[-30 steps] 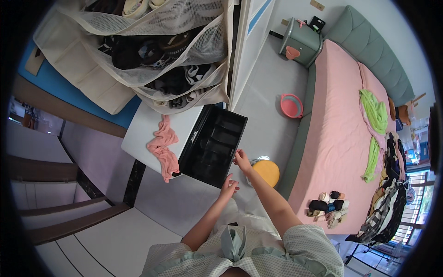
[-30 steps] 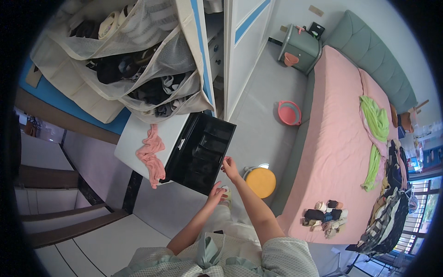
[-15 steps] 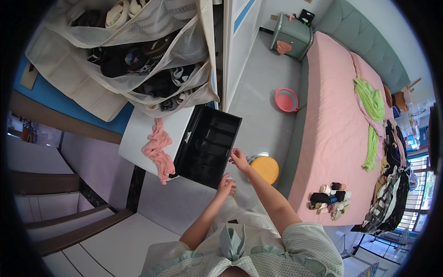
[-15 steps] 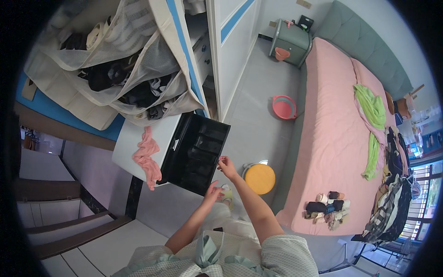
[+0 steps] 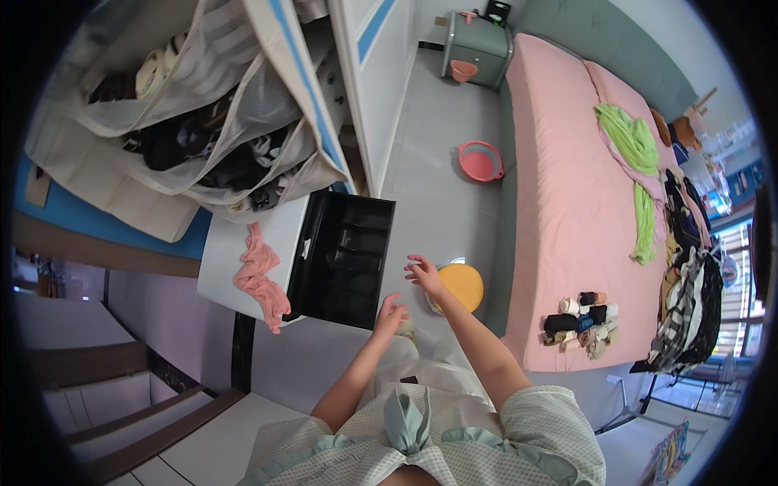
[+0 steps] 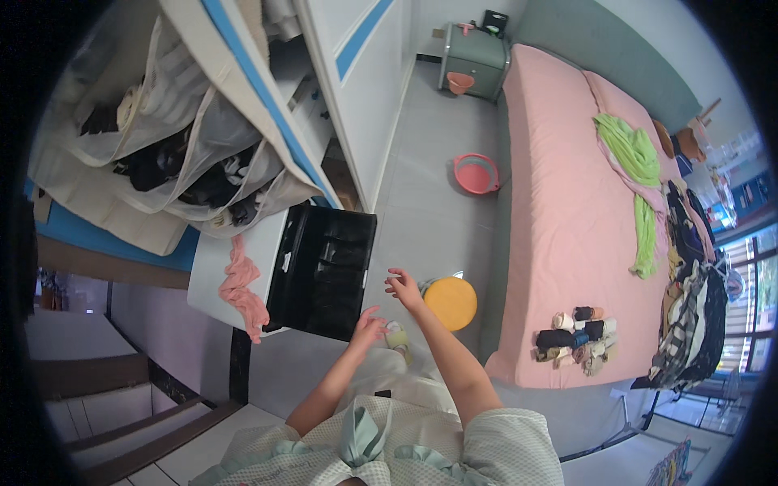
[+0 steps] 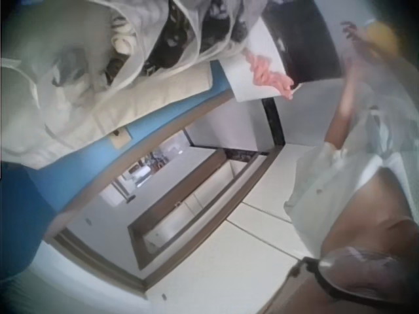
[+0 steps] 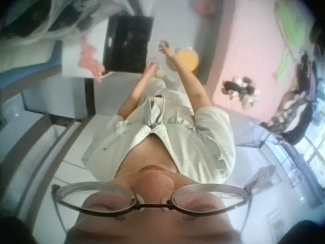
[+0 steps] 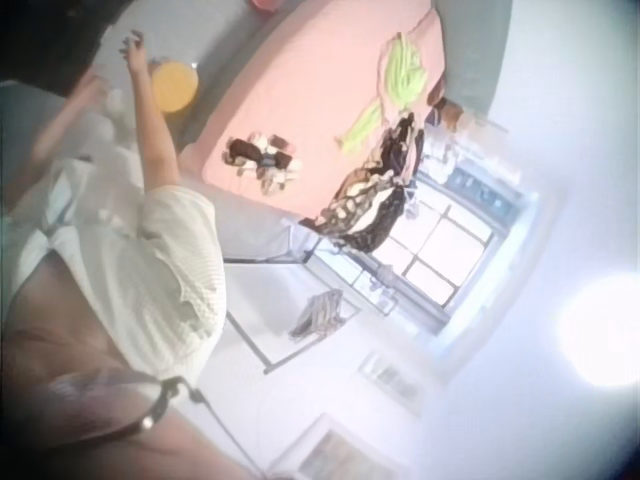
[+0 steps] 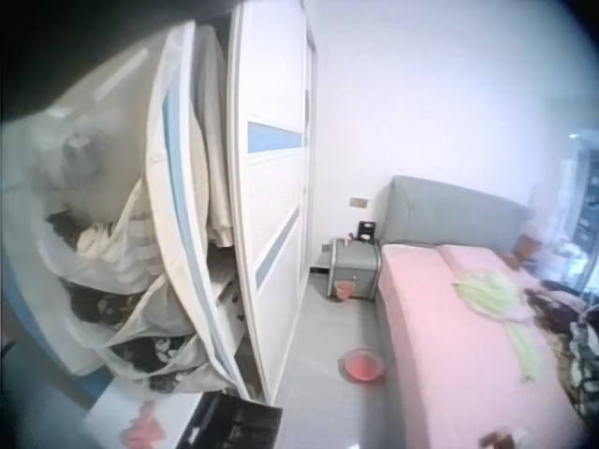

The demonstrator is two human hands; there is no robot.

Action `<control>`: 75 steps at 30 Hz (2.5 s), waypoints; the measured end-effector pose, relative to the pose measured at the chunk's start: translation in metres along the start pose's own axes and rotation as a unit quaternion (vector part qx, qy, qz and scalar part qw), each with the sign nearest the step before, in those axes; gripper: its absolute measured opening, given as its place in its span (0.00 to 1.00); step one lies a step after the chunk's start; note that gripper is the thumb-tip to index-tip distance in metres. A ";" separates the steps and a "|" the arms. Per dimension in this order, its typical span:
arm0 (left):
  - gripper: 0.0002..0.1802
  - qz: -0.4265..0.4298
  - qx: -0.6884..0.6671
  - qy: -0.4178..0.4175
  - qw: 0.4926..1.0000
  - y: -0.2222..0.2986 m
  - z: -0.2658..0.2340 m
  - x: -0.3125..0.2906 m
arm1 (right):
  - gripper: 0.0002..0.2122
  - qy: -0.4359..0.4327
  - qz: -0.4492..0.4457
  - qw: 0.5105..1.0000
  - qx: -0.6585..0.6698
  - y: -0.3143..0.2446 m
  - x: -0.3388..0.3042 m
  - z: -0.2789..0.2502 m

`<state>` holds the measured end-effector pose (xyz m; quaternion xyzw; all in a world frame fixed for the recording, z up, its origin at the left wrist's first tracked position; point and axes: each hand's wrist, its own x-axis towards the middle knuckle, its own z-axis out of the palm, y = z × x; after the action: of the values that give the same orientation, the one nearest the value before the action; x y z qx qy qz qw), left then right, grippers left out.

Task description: The person picks up pairs of rolled socks from a bed, brings them to a hanging organizer, and places them into the compartments by hand.

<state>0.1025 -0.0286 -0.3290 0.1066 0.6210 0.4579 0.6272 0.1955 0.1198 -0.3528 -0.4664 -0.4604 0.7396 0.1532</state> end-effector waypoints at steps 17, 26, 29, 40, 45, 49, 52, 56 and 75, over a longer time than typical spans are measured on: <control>0.15 0.033 0.239 -0.224 0.944 0.010 0.166 0.016 | 0.11 0.337 -0.053 0.876 0.342 0.052 -0.190 -0.187; 0.15 0.003 0.304 -0.311 0.900 -0.050 0.289 -0.020 | 0.10 0.383 -0.086 0.806 0.443 0.127 -0.278 -0.264; 0.15 -0.018 0.326 -0.327 0.887 -0.081 0.318 -0.027 | 0.11 0.406 -0.053 0.792 0.452 0.158 -0.301 -0.288; 0.14 -0.069 0.387 -0.344 0.853 -0.162 0.410 -0.046 | 0.12 0.450 -0.020 0.755 0.477 0.228 -0.369 -0.355; 0.13 -0.080 0.391 -0.376 0.836 -0.192 0.450 -0.042 | 0.12 0.470 -0.045 0.734 0.487 0.248 -0.388 -0.383; 0.13 -0.074 0.404 -0.385 0.827 -0.210 0.480 -0.043 | 0.11 0.490 -0.034 0.717 0.495 0.260 -0.396 -0.401; 0.13 -0.077 0.402 -0.400 0.820 -0.215 0.497 -0.039 | 0.11 0.508 -0.034 0.704 0.495 0.266 -0.397 -0.411; 0.14 -0.082 0.433 -0.429 0.789 -0.211 0.520 -0.034 | 0.11 0.530 -0.037 0.674 0.513 0.264 -0.396 -0.425; 0.12 -0.073 0.518 -0.519 0.676 -0.199 0.653 0.075 | 0.11 0.671 -0.133 0.575 0.449 0.232 -0.372 -0.525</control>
<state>0.7488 0.1977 -0.3849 0.5889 0.3397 -0.1134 0.7245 0.8713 0.0354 -0.4144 -0.6346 0.1081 0.2980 0.7048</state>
